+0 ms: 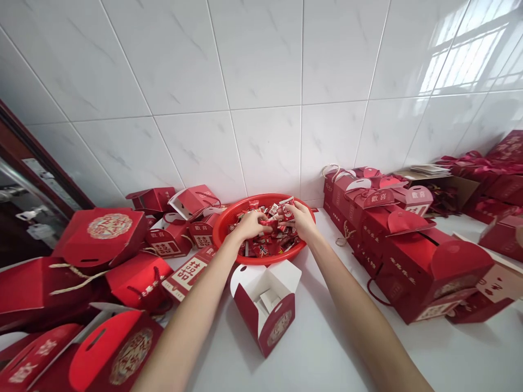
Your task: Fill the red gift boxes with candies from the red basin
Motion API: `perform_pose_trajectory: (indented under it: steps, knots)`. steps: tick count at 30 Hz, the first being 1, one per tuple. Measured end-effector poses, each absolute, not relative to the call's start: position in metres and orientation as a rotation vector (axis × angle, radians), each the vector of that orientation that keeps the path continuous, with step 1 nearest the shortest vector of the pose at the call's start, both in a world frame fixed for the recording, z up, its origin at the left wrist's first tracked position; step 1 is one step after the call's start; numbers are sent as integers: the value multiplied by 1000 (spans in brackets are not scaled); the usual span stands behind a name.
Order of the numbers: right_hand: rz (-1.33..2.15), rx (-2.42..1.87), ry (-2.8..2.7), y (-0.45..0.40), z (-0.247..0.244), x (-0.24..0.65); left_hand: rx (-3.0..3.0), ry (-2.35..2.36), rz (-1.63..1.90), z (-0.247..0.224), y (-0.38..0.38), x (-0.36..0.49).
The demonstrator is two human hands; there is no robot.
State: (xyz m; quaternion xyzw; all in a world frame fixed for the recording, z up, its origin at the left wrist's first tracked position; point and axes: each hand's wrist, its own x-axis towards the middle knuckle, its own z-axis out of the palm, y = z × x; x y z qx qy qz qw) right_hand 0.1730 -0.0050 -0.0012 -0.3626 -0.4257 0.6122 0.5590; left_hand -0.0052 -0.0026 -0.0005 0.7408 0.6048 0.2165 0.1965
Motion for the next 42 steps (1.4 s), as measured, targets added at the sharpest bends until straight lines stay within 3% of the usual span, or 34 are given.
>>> perform_pose_trajectory:
  steps: [3, 5, 22, 42]
  knots:
    - [1443, -856, -999, -6, -1, 173, 1861, 1502, 1091, 0, -12, -13]
    - [1462, -850, -1032, -6, -1, 174, 1690, 1397, 1207, 0, -19, -15]
    - [1707, -612, -1217, -5, -6, 179, 1797, 1117, 1388, -3, -36, -7]
    - [1640, -680, -1241, -7, -6, 181, 1902, 1270, 1456, -10, -21, -2]
